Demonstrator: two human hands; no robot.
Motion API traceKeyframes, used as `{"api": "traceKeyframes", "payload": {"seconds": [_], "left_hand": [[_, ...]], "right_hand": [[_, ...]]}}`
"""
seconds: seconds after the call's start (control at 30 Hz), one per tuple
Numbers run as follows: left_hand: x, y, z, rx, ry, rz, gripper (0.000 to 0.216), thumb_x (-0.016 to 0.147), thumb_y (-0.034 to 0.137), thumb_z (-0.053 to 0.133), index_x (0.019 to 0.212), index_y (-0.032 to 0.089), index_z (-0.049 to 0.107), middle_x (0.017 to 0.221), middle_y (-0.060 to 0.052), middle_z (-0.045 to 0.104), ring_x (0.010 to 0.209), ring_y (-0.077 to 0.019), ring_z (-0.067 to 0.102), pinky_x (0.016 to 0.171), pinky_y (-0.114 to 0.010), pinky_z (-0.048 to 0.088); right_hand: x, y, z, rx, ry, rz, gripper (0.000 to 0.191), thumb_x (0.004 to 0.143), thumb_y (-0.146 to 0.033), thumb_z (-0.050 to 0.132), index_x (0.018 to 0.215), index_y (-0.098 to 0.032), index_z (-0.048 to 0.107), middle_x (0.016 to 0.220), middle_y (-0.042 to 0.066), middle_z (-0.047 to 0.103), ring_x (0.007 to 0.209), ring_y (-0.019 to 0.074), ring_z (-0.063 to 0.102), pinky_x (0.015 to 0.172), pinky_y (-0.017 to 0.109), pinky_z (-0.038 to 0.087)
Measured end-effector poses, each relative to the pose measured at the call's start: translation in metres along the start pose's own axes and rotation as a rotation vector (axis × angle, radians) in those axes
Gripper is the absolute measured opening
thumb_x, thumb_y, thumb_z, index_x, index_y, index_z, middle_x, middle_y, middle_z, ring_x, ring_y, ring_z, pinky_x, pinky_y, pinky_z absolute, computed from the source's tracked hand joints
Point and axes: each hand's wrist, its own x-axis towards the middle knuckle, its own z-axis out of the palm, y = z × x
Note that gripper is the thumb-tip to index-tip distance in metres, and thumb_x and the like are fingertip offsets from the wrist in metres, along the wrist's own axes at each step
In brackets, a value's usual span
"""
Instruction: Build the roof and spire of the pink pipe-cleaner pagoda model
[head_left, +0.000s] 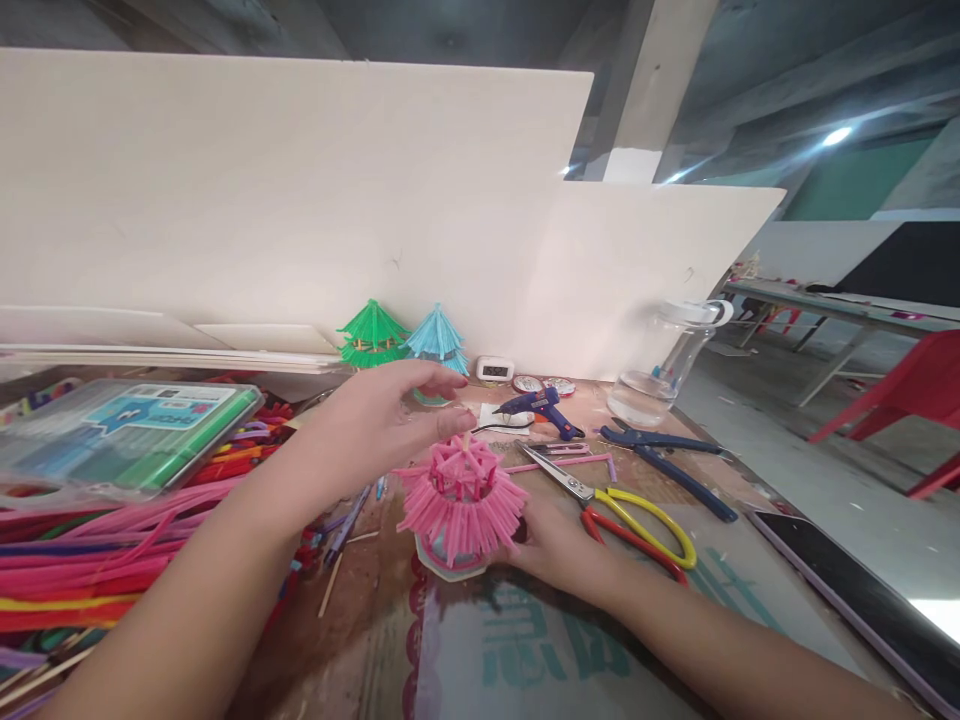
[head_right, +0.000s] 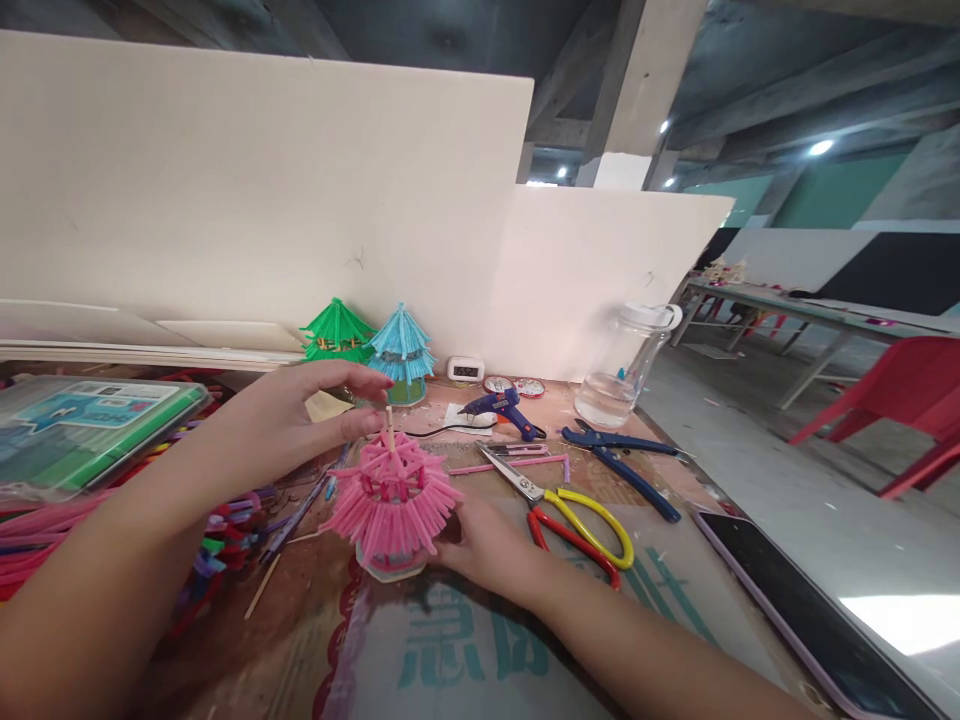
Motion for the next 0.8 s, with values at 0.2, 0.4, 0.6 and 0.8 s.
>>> {"api": "traceKeyframes", "payload": {"seconds": [0.2,0.4,0.6,0.8], "left_hand": [[-0.01,-0.021,-0.002,0.068,-0.178,-0.005,0.069,0.076,0.058,0.063,0.136,0.025,0.051,0.138,-0.006,0.057,0.126,-0.0291,0.053,0.1,-0.039,0.045],[-0.02,-0.029,0.01,-0.029,-0.301,-0.045,0.095,0.074,0.048,0.069,0.152,0.019,0.022,0.145,-0.012,0.049,0.123,-0.0282,0.055,0.092,-0.032,0.048],[-0.02,-0.022,0.029,-0.206,-0.265,0.036,0.086,0.074,0.039,0.07,0.148,0.028,0.028,0.114,-0.005,0.067,0.089,-0.0217,0.066,0.073,-0.029,0.051],[-0.018,-0.026,0.047,-0.373,-0.23,0.007,0.088,0.074,0.034,0.069,0.149,0.024,0.027,0.103,-0.005,0.066,0.088,-0.0227,0.064,0.076,-0.034,0.05]], "right_hand": [[-0.003,-0.002,-0.028,-0.087,-0.128,0.037,0.069,0.072,-0.022,0.074,0.136,-0.023,0.049,0.12,0.007,0.066,0.106,0.025,0.063,0.091,0.039,0.051],[-0.002,-0.006,-0.069,-0.361,0.11,0.066,0.041,0.084,-0.031,0.061,0.124,-0.021,0.062,0.13,0.011,0.062,0.121,0.029,0.056,0.103,0.046,0.043],[0.013,-0.063,-0.084,-0.266,0.271,-0.038,0.029,0.087,-0.039,0.053,0.101,-0.021,0.07,0.103,0.006,0.072,0.093,0.0213,0.066,0.084,0.036,0.052],[0.021,-0.111,-0.084,-0.317,0.238,-0.071,0.031,0.087,-0.043,0.057,0.105,-0.023,0.07,0.104,0.004,0.072,0.089,0.0184,0.064,0.077,0.031,0.049]]}}
